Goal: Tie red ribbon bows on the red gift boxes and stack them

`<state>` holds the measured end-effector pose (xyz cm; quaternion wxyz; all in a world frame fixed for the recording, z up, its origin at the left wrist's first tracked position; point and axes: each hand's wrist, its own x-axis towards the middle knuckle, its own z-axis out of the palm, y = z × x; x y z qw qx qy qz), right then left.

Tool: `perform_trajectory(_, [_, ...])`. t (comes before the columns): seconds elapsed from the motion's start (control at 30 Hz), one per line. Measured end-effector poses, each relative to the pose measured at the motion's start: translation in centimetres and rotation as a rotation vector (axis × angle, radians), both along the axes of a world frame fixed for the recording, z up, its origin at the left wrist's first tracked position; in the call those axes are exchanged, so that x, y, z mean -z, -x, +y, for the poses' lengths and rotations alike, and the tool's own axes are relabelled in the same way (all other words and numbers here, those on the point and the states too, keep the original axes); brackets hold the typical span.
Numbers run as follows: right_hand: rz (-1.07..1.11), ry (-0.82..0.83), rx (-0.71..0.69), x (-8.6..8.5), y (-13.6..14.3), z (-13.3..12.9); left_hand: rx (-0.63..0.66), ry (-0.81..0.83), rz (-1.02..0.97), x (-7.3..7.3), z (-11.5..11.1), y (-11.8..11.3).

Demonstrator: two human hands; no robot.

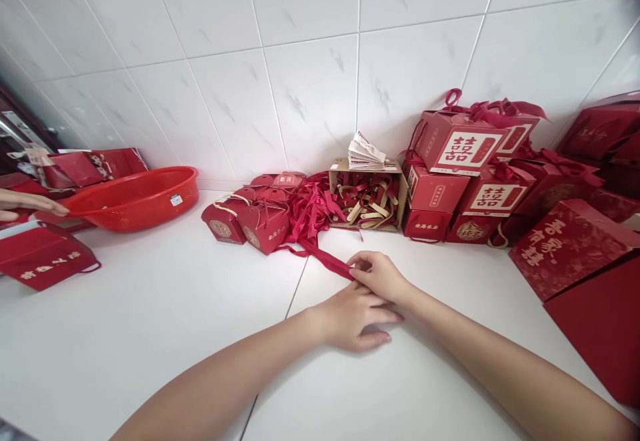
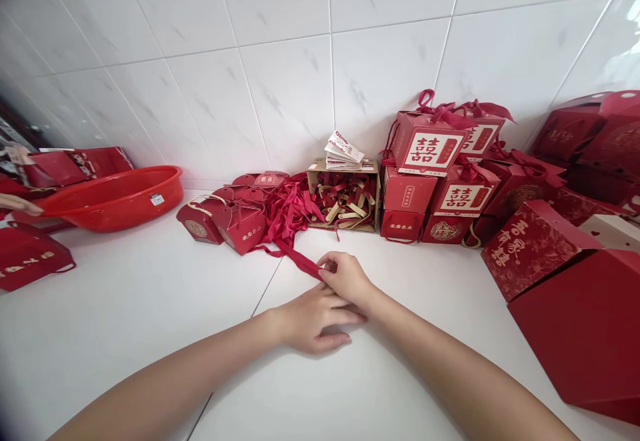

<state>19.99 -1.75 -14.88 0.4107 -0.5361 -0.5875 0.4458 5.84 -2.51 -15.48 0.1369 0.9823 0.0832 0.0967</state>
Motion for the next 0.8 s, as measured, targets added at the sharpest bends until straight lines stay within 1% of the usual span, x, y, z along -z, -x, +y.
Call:
perform_trajectory(0.07, [0.168,0.040,-0.029,-0.8,-0.5,0.1,-0.016,0.000,-0.006,-0.2,0.1,0.1])
perform_trajectory(0.17, [0.428,0.121,-0.123,-2.1,-1.6,0.1,-0.026,0.008,0.007,-0.4,0.2,0.2])
perform_trajectory(0.23, [0.563,0.156,-0.183,-2.9,-2.5,0.1,-0.040,0.015,0.030,-0.5,0.1,0.3])
perform_trajectory(0.33, [0.701,0.168,-0.226,-4.2,-3.7,-0.1,-0.047,0.019,0.040,-0.5,0.0,0.4])
perform_trajectory(0.43, [0.774,0.135,-0.221,-5.8,-5.0,-0.5,-0.040,0.028,0.033,-0.4,0.0,0.3])
perform_trajectory(0.53, [0.825,0.044,-0.142,-7.7,-6.6,-1.0,-0.033,0.041,0.009,-0.2,0.1,0.3])
perform_trajectory(0.73, [0.820,-0.105,0.136,-11.3,-9.7,-2.6,-0.039,0.088,-0.001,-0.1,0.2,0.3])
perform_trajectory(0.8, [0.802,-0.172,0.168,-12.2,-10.5,-3.2,-0.038,0.098,0.001,-0.1,0.2,0.3])
